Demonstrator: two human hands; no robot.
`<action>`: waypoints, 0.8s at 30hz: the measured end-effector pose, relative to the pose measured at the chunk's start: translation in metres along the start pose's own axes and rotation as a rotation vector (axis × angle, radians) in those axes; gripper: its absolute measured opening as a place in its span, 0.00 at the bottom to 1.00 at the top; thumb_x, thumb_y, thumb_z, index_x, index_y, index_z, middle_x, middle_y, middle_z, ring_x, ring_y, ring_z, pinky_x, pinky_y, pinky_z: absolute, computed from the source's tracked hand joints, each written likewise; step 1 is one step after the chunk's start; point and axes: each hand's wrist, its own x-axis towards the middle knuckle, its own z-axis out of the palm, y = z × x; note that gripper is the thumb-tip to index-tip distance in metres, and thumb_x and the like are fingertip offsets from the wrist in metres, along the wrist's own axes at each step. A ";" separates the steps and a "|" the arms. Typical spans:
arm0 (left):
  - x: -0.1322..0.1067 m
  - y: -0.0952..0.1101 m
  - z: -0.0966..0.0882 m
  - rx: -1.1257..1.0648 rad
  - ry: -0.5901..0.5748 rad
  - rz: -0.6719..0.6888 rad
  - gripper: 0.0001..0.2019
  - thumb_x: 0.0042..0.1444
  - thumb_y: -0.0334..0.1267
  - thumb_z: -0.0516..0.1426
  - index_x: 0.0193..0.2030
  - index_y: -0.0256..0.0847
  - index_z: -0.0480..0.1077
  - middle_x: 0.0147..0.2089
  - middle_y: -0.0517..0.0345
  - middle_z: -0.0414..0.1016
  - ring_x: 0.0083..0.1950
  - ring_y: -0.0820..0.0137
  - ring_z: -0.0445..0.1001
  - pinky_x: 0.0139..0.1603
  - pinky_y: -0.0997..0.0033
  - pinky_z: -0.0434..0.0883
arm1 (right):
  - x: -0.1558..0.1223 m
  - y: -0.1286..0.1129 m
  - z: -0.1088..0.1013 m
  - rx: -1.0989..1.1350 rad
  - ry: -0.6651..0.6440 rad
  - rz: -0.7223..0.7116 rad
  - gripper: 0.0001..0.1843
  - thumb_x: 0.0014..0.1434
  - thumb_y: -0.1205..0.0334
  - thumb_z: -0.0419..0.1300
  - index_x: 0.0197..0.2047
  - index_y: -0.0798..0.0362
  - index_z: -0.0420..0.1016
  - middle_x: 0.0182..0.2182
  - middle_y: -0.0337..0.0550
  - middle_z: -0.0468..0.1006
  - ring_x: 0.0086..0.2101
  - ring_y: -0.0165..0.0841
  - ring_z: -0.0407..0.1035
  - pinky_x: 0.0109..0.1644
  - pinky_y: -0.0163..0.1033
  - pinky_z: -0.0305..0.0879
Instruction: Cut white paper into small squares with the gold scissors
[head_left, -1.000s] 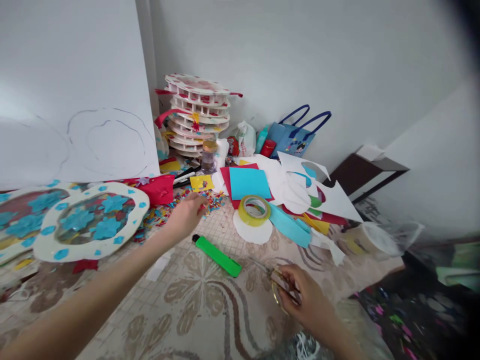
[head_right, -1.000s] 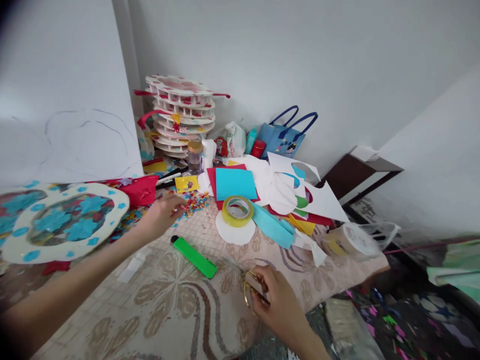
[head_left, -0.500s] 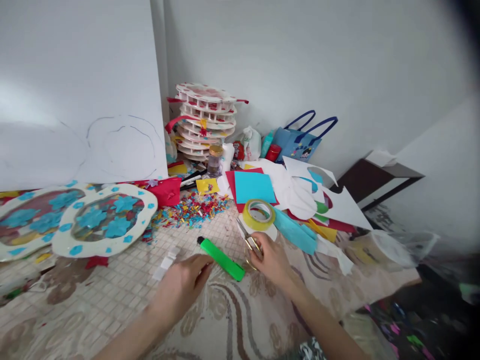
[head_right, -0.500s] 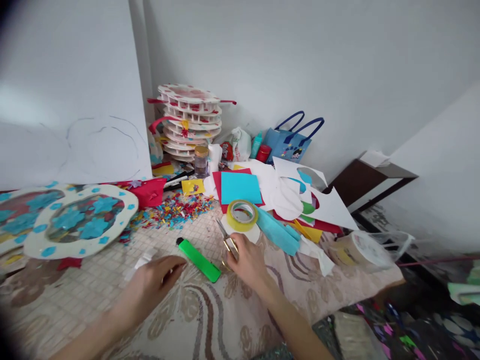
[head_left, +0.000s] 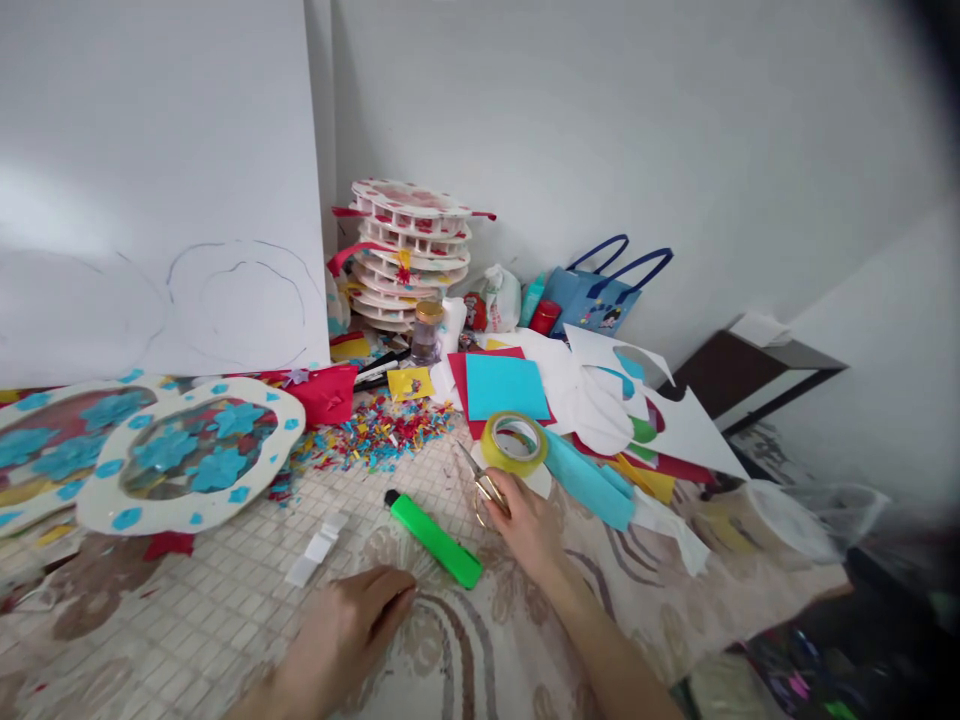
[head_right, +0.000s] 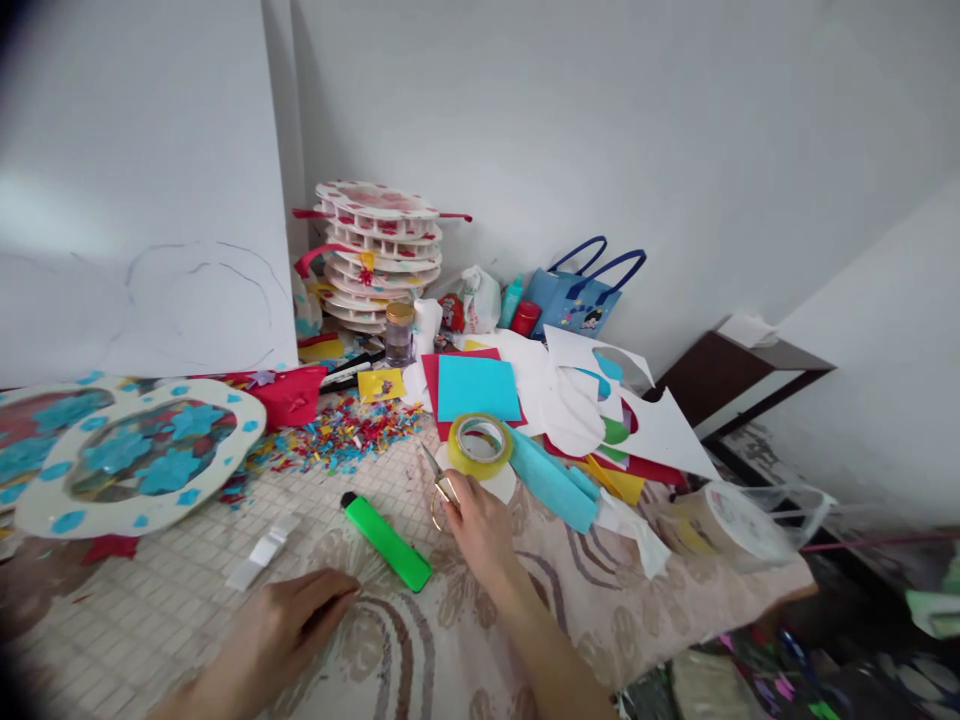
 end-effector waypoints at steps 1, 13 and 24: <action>0.000 -0.001 0.000 0.000 -0.008 -0.001 0.12 0.63 0.38 0.48 0.40 0.46 0.72 0.34 0.57 0.79 0.34 0.67 0.78 0.35 0.75 0.70 | 0.000 -0.001 0.000 -0.006 0.007 0.010 0.20 0.57 0.68 0.56 0.53 0.51 0.64 0.41 0.47 0.76 0.37 0.39 0.72 0.37 0.39 0.66; -0.005 -0.012 0.000 0.003 0.006 0.020 0.10 0.63 0.37 0.49 0.46 0.49 0.69 0.40 0.57 0.80 0.37 0.67 0.79 0.38 0.75 0.71 | 0.005 -0.010 -0.014 0.053 0.128 -0.019 0.08 0.62 0.67 0.50 0.38 0.52 0.71 0.32 0.44 0.74 0.35 0.35 0.69 0.38 0.37 0.63; -0.004 0.000 0.000 0.046 0.137 0.206 0.10 0.63 0.36 0.48 0.38 0.45 0.70 0.28 0.61 0.77 0.27 0.73 0.77 0.29 0.81 0.72 | 0.133 0.011 -0.049 -0.112 0.011 -0.216 0.07 0.63 0.66 0.51 0.39 0.52 0.71 0.36 0.45 0.76 0.39 0.37 0.68 0.43 0.39 0.63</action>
